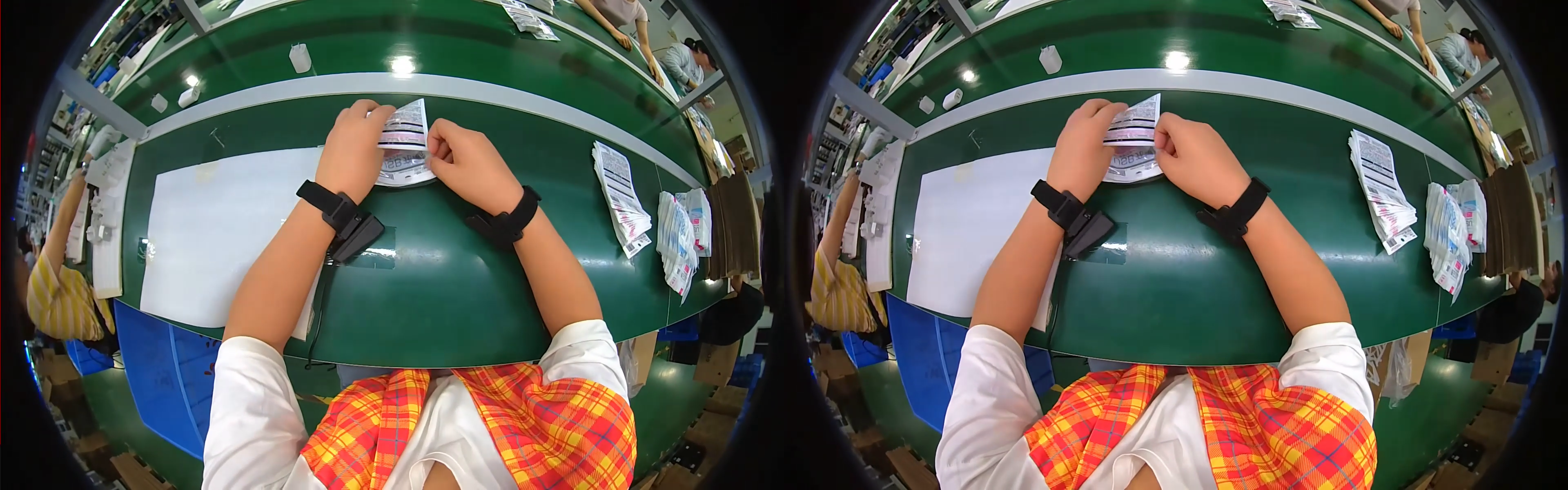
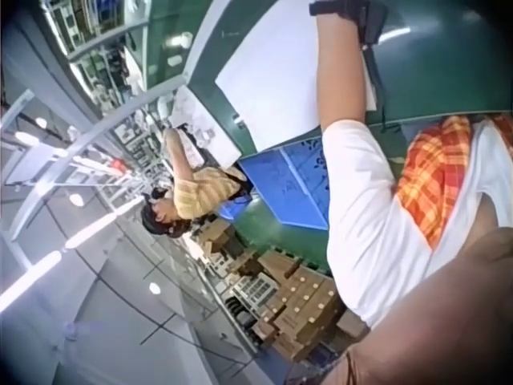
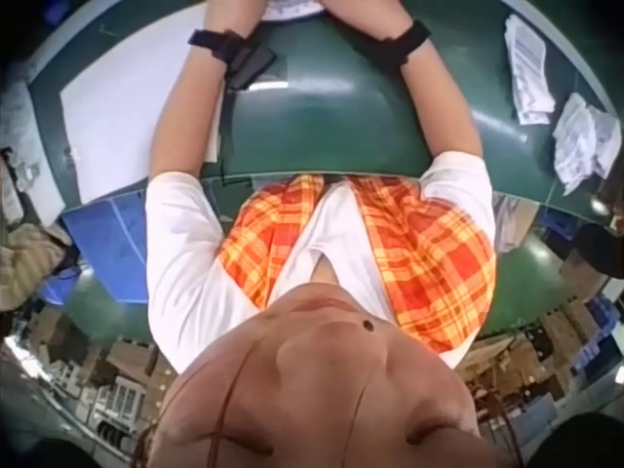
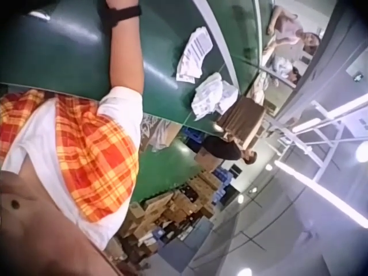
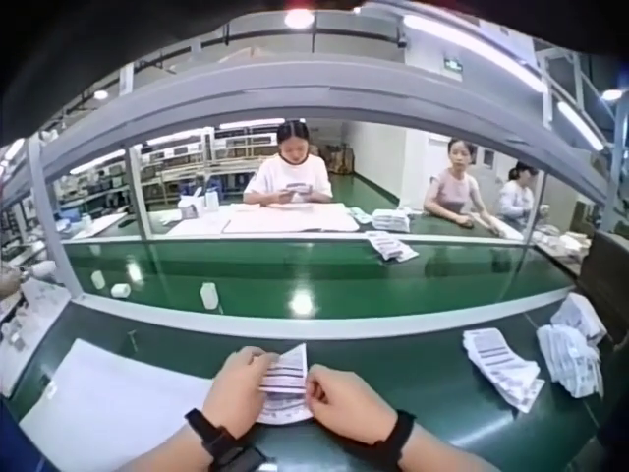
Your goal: The person packages power adapters by hand, picking up an adapter and a plastic pouch, sliding the adapter into the pouch, and sealing the adhesive flap. This process is repeated multiple times throughout the video.
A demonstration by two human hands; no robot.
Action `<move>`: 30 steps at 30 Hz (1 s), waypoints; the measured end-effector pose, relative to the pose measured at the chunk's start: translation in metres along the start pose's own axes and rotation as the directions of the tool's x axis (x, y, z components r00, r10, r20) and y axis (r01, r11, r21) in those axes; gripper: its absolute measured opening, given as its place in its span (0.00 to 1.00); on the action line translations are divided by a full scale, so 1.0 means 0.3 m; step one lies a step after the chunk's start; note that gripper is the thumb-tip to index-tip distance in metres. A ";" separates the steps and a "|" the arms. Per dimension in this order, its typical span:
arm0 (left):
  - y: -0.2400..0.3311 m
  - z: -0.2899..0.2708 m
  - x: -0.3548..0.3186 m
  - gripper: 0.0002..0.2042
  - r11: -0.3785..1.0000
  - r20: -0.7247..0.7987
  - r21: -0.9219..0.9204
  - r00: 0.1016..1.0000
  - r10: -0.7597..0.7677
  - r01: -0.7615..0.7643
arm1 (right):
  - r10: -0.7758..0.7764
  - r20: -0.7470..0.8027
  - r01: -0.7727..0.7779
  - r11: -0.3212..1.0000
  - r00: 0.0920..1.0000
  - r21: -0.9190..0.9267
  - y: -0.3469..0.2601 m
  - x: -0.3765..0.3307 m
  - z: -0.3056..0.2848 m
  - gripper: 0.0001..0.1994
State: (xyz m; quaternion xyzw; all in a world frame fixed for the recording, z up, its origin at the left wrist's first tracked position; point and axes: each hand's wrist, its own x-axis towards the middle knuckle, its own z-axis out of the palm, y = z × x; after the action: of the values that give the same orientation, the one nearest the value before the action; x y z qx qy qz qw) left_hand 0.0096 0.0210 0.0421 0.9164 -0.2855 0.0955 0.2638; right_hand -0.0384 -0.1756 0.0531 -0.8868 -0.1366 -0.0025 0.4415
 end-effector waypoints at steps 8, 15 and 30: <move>-0.005 0.014 0.027 0.16 0.231 0.187 -0.952 0.979 -0.079 0.201 | 0.073 -0.058 0.010 0.537 0.996 0.844 -0.012 0.003 -0.060 0.06; -0.014 0.040 0.017 0.19 0.419 0.115 -0.882 0.960 -0.255 0.217 | 0.027 -0.071 0.041 0.598 0.997 0.801 -0.008 0.008 -0.051 0.12; 0.039 0.085 0.011 0.13 0.375 0.046 -0.920 0.980 -0.196 0.118 | 0.256 -0.024 -0.180 0.740 0.966 0.648 0.054 -0.031 -0.084 0.19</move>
State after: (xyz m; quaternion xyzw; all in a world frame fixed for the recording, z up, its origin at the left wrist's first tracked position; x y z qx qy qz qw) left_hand 0.0062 -0.0025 0.0266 0.6373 -0.1930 -0.0708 0.7427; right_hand -0.0405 -0.2068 0.0548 -0.6911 0.0005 0.0465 0.7212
